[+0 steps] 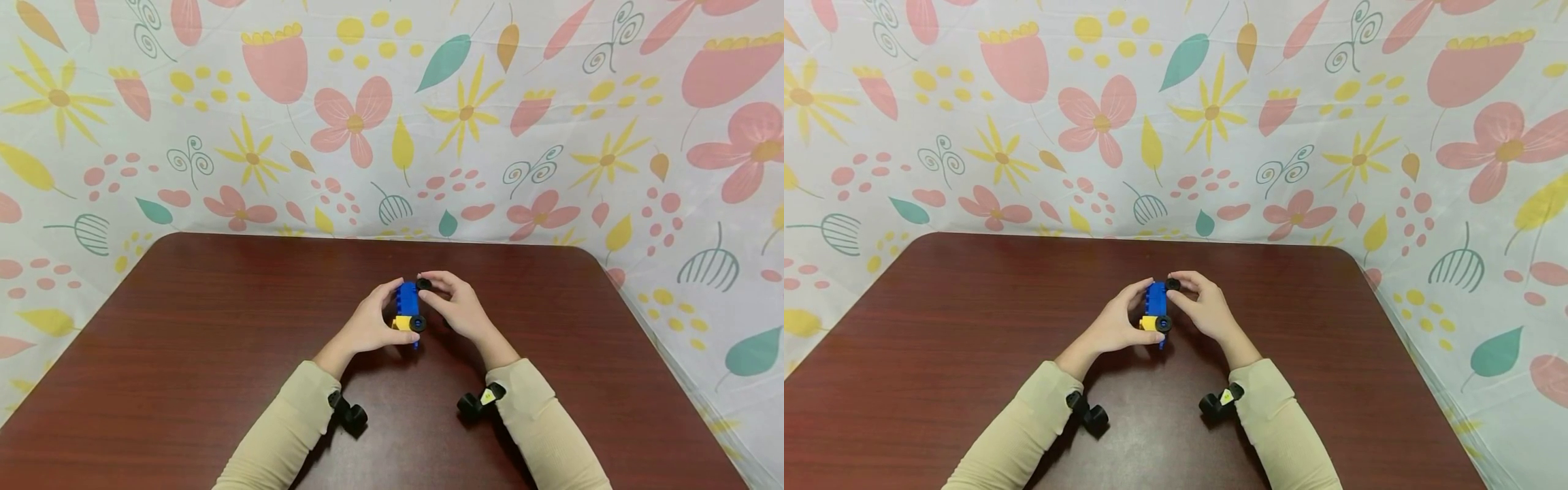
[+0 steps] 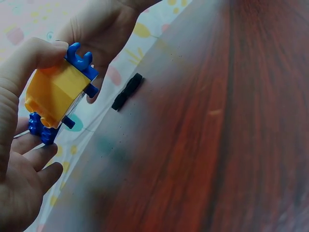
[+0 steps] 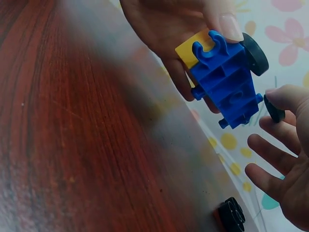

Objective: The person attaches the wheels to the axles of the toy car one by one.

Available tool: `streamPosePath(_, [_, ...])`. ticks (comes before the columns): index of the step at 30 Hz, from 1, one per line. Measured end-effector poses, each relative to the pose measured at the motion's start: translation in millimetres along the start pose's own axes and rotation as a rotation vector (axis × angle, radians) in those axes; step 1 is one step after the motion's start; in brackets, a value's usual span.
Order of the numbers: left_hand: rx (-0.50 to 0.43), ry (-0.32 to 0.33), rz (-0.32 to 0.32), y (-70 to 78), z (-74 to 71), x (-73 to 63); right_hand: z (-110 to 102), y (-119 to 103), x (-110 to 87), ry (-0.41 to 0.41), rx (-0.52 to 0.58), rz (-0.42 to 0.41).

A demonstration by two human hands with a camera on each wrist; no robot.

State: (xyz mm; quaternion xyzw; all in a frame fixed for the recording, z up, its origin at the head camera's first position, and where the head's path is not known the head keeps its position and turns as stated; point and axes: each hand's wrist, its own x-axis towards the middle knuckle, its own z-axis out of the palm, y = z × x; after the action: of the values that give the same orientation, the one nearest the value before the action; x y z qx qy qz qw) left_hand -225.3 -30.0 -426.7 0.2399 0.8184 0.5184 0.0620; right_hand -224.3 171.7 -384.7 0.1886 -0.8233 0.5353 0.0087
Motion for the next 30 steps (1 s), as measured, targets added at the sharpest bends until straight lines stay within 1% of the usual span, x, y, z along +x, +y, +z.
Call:
streamPosePath(6, [-0.006, -0.013, 0.005, 1.9, 1.0, -1.1, 1.4, -2.7, -0.9, -0.012, -0.002, -0.001])
streamPosePath(14, [-0.012, -0.013, 0.010, 2.9, 1.0, -1.2, 3.5, -6.0, -1.6, -0.019, -0.023, 0.006])
streamPosePath(22, [-0.003, -0.017, 0.015, 0.6, 2.1, -0.5, 3.9, -7.2, -2.3, -0.021, -0.020, -0.005])
streamPosePath(30, [-0.005, -0.009, 0.015, -2.0, 3.6, 0.0, 4.2, -7.1, -2.1, -0.035, -0.029, 0.006])
